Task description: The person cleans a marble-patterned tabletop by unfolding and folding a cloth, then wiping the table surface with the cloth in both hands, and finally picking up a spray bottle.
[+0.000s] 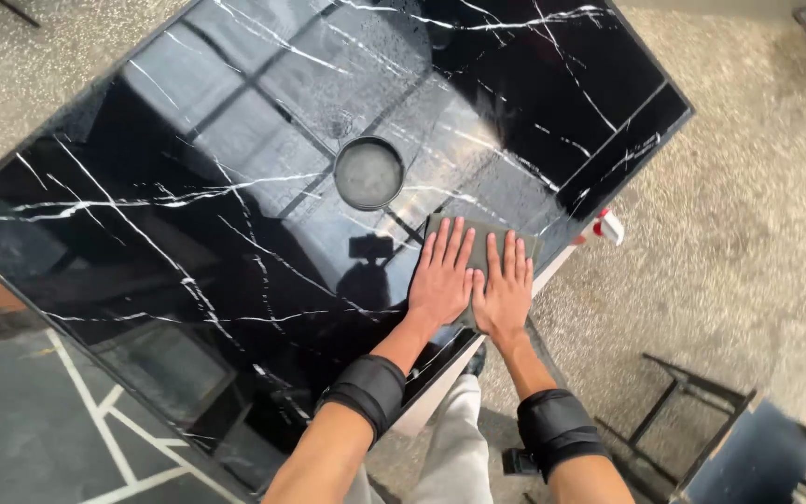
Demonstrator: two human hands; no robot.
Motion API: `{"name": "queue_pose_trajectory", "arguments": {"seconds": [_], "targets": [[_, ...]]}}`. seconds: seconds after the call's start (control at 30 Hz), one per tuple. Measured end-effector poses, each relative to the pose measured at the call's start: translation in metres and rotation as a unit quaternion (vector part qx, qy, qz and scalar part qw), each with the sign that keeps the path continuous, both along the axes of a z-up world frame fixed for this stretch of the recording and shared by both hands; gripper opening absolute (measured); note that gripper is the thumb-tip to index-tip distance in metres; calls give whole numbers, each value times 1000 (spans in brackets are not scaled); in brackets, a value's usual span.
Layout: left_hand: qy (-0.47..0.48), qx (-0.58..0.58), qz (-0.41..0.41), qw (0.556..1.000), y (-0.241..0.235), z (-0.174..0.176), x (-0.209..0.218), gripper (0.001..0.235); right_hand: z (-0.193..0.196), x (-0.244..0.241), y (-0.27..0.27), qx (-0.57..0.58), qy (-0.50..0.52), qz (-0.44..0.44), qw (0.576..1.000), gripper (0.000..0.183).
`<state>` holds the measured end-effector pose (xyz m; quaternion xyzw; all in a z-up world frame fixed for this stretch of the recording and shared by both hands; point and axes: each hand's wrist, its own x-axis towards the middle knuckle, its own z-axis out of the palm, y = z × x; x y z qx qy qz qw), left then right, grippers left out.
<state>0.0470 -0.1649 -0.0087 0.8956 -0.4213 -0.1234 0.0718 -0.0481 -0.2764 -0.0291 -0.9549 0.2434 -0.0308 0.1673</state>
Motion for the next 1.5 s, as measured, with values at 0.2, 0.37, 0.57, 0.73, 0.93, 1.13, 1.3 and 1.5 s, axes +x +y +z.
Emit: {"name": "queue_pose_trajectory", "arguments": {"seconds": [0.2, 0.37, 0.57, 0.73, 0.93, 1.13, 1.3, 1.5], "targets": [[-38, -3, 93, 995, -102, -24, 25, 70, -21, 60, -117, -4, -33, 92, 995, 66], [-66, -89, 167, 980, -139, -37, 30, 68, -26, 76, -160, 6, -44, 141, 989, 67], [-65, -84, 234, 966, -114, -22, -22, 66, -22, 50, -147, 16, -59, 225, 972, 68], [-81, -80, 278, 954, -91, -23, -64, 66, -14, 26, -129, 8, -65, 282, 957, 68], [-42, -122, 315, 940, -95, -20, -80, 67, -9, 23, -131, 6, -36, 322, 946, 69], [-72, -49, 318, 944, -110, -28, -15, 66, -17, 86, -145, -12, -54, 324, 944, 68], [-96, -26, 367, 925, -132, -41, 79, 67, -33, 191, -159, -6, -48, 353, 934, 70], [-73, -17, 423, 903, -162, -47, 194, 67, -36, 320, -184, -11, -53, 401, 914, 69]]}}
